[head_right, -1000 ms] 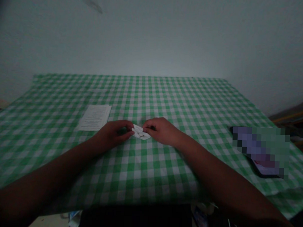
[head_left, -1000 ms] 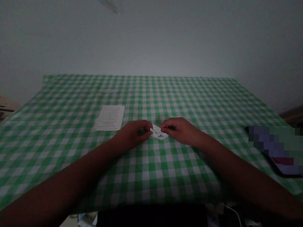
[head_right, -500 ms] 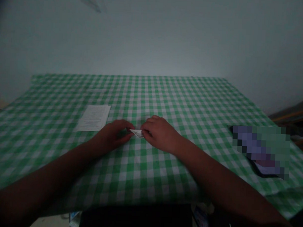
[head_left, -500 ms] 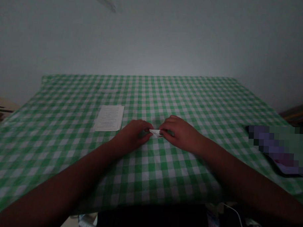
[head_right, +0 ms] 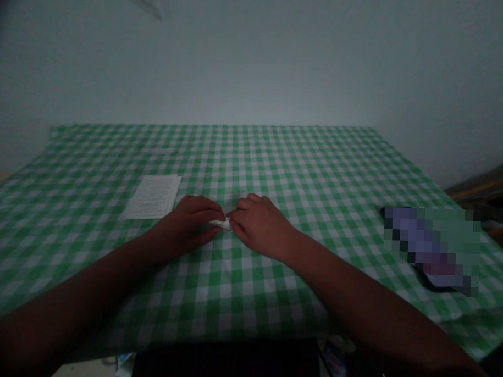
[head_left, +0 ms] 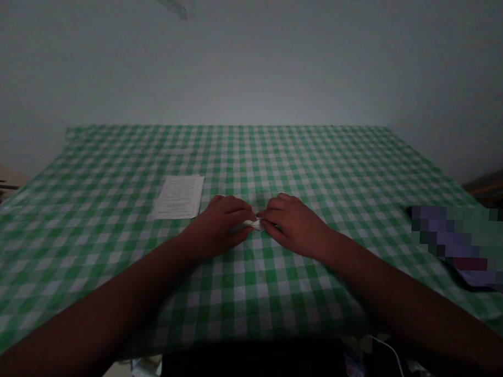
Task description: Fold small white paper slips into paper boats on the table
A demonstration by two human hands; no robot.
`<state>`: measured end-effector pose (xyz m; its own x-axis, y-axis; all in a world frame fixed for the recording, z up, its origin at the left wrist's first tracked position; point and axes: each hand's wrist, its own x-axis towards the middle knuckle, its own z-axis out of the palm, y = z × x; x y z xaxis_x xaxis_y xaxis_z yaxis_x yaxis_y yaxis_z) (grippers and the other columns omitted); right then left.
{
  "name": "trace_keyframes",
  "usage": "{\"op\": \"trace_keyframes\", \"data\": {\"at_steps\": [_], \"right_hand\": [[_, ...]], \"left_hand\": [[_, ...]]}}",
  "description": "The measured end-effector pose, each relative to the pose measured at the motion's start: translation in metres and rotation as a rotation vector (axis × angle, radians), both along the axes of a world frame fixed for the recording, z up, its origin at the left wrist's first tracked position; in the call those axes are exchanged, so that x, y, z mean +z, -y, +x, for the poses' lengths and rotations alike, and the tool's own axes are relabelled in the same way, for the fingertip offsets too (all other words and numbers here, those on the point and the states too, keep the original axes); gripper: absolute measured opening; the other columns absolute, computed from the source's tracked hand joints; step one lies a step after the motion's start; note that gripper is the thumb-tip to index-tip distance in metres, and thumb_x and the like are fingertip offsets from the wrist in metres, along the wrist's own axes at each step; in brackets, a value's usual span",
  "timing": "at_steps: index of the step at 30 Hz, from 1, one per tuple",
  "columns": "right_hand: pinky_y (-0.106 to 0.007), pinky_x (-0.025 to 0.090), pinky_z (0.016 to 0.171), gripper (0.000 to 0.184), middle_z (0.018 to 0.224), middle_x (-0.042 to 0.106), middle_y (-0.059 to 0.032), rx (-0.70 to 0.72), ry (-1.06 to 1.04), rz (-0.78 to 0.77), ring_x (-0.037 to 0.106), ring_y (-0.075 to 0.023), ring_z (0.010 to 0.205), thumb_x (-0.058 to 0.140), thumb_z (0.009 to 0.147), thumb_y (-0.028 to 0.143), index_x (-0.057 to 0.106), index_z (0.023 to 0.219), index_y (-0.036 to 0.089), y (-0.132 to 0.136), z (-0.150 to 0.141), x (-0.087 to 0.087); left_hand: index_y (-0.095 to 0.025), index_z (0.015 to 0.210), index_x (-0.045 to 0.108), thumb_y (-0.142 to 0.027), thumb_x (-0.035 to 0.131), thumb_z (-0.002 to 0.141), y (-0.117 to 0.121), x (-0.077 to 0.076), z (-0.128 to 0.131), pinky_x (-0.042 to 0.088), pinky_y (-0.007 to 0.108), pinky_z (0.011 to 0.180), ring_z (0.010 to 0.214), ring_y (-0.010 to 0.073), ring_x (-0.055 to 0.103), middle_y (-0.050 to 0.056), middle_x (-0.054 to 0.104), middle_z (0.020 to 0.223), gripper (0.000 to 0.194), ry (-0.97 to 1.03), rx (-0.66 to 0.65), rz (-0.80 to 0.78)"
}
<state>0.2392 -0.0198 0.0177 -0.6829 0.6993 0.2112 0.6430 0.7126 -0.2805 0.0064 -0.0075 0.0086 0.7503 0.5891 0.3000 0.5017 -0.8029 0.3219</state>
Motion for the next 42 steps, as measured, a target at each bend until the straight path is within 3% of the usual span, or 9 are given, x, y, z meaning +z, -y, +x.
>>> {"op": "trace_keyframes", "data": {"at_steps": [6, 15, 28, 36, 42], "right_hand": [[-0.038, 0.042, 0.088, 0.021, 0.098, 0.065, -0.0091, 0.095, -0.095, 0.012, 0.056, -0.0224, 0.094, 0.052, 0.096, 0.022, 0.070, 0.105, 0.016, 0.000, 0.007, 0.009], [-0.036, 0.046, 0.085, 0.016, 0.092, 0.066, -0.0074, 0.098, -0.156, -0.022, 0.058, -0.0204, 0.090, 0.057, 0.094, 0.024, 0.070, 0.094, 0.015, -0.001, 0.011, 0.007], [-0.039, 0.044, 0.089, 0.024, 0.091, 0.065, -0.0075, 0.086, 0.066, -0.011, 0.057, -0.0214, 0.090, 0.055, 0.097, 0.031, 0.072, 0.090, 0.016, 0.001, 0.008, 0.001], [-0.039, 0.045, 0.089, 0.022, 0.092, 0.066, -0.0075, 0.095, 0.009, -0.037, 0.058, -0.0208, 0.090, 0.057, 0.096, 0.030, 0.071, 0.089, 0.016, 0.004, 0.006, 0.005], [-0.040, 0.045, 0.090, 0.019, 0.092, 0.066, -0.0074, 0.103, 0.007, -0.051, 0.059, -0.0213, 0.091, 0.056, 0.095, 0.025, 0.070, 0.088, 0.016, 0.003, 0.004, 0.003]], "left_hand": [[-0.022, 0.113, 0.063, -0.025, 0.058, 0.091, 0.000, 0.000, 0.000, 0.041, 0.040, 0.090, 0.105, 0.0242, 0.060, 0.006, 0.067, 0.112, 0.023, -0.039, -0.003, -0.005], [-0.020, 0.113, 0.062, -0.027, 0.058, 0.093, 0.001, -0.002, -0.001, 0.041, 0.041, 0.092, 0.105, 0.0231, 0.059, 0.006, 0.067, 0.111, 0.022, -0.015, -0.024, -0.005], [-0.019, 0.108, 0.064, -0.028, 0.059, 0.094, 0.003, -0.008, 0.003, 0.045, 0.040, 0.092, 0.104, 0.0217, 0.058, 0.006, 0.065, 0.108, 0.017, 0.029, 0.006, -0.065], [-0.020, 0.105, 0.064, -0.024, 0.057, 0.094, 0.004, -0.005, 0.007, 0.049, 0.039, 0.091, 0.100, 0.0205, 0.060, 0.005, 0.066, 0.105, 0.014, 0.068, -0.010, -0.050], [-0.018, 0.092, 0.066, -0.017, 0.060, 0.088, 0.008, -0.009, 0.016, 0.050, 0.040, 0.089, 0.099, 0.0216, 0.061, 0.007, 0.066, 0.106, 0.008, 0.119, 0.042, -0.003]]}}
